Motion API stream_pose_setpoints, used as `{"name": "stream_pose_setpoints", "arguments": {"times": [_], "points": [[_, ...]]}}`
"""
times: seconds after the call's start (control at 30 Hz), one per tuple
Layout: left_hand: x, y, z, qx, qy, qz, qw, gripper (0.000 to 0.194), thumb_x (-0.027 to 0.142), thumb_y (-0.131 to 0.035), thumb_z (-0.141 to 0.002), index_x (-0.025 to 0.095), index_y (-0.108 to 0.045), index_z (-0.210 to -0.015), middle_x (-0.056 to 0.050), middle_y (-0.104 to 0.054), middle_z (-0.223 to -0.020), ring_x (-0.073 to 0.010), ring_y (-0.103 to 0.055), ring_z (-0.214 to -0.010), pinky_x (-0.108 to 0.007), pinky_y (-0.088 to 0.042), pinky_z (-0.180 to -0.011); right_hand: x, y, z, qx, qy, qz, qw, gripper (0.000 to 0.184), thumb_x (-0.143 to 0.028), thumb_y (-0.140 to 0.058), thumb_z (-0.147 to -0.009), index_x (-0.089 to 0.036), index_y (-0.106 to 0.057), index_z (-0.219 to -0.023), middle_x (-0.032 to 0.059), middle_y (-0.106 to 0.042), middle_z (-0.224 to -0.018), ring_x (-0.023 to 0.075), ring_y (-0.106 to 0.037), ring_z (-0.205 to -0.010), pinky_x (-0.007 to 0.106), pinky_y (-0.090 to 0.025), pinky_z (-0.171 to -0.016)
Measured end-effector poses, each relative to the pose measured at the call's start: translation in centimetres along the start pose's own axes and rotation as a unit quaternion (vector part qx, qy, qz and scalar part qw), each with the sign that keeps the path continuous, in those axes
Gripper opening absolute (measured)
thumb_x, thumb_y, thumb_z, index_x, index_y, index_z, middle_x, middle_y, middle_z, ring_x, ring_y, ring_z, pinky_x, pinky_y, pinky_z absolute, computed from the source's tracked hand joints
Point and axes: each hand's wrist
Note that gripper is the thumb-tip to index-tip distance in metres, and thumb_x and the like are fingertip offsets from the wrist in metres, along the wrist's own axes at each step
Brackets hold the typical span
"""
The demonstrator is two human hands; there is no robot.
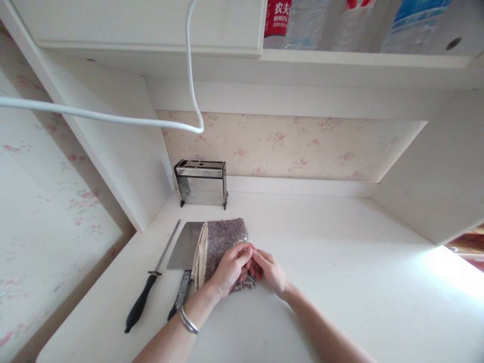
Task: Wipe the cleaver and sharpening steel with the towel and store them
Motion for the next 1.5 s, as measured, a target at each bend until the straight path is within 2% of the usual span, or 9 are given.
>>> {"name": "stream_pose_setpoints", "arguments": {"times": [0.3, 0.5, 0.63, 0.87, 1.5], "points": [[0.31, -0.10, 0.10, 0.005, 0.000, -0.008, 1.000, 0.038, 0.051, -0.060, -0.077, 0.016, -0.058, -0.092, 0.007, -0.040, -0.056, -0.0045, -0.036, -0.041, -0.016, -0.023, -0.035, 0.19, 0.07, -0.02, -0.008, -0.004, 0.013, 1.000, 0.049, -0.060, -0.038, -0.087, -0.016, -0.051, -0.070, -0.0020, -0.051, -0.055, 0.0087, -0.042, -0.048, 0.022, -0.033, -0.048], [0.01, 0.05, -0.04, 0.022, 0.009, 0.006, 1.000, 0.041, 0.050, -0.062, -0.075, 0.019, -0.054, -0.101, 0.008, -0.042, -0.056, -0.0052, -0.038, -0.041, -0.016, -0.024, -0.035, -0.14, 0.06, 0.06, -0.007, -0.015, 0.023, 1.000, 0.052, -0.062, -0.035, -0.087, -0.016, -0.052, -0.070, -0.0014, -0.052, -0.056, 0.0089, -0.043, -0.049, 0.022, -0.035, -0.050], [-0.13, 0.15, -0.11, 0.012, 0.005, 0.003, 1.000, 0.037, 0.048, -0.060, -0.078, 0.019, -0.053, -0.098, 0.008, -0.041, -0.056, -0.0055, -0.040, -0.042, -0.016, -0.024, -0.034, -0.14, 0.14, 0.07, -0.011, -0.011, 0.020, 1.000, 0.050, -0.060, -0.036, -0.088, -0.015, -0.052, -0.070, -0.0015, -0.052, -0.056, 0.0087, -0.043, -0.049, 0.022, -0.034, -0.050], [-0.10, 0.10, -0.10, 0.020, 0.004, -0.003, 1.000, 0.040, 0.052, -0.062, -0.075, 0.019, -0.055, -0.096, 0.007, -0.042, -0.057, -0.0058, -0.041, -0.043, -0.017, -0.024, -0.035, 0.01, 0.09, 0.09, -0.008, -0.016, 0.020, 1.000, 0.051, -0.061, -0.036, -0.087, -0.015, -0.053, -0.071, -0.0015, -0.052, -0.057, 0.0088, -0.043, -0.049, 0.022, -0.035, -0.050], [-0.52, 0.29, -0.13, 0.008, -0.011, -0.023, 1.000, 0.033, 0.048, -0.056, -0.082, 0.021, -0.045, -0.096, 0.007, -0.042, -0.059, -0.0068, -0.043, -0.046, -0.015, -0.027, -0.035, 0.05, 0.17, 0.08, -0.011, -0.012, 0.022, 1.000, 0.047, -0.057, -0.036, -0.089, -0.016, -0.052, -0.070, -0.0017, -0.052, -0.057, 0.0089, -0.043, -0.049, 0.022, -0.034, -0.050]]}}
Point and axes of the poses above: each hand's wrist, its own z-axis away from the middle knuckle, its own y-axis out of the back of the hand, x = y × z
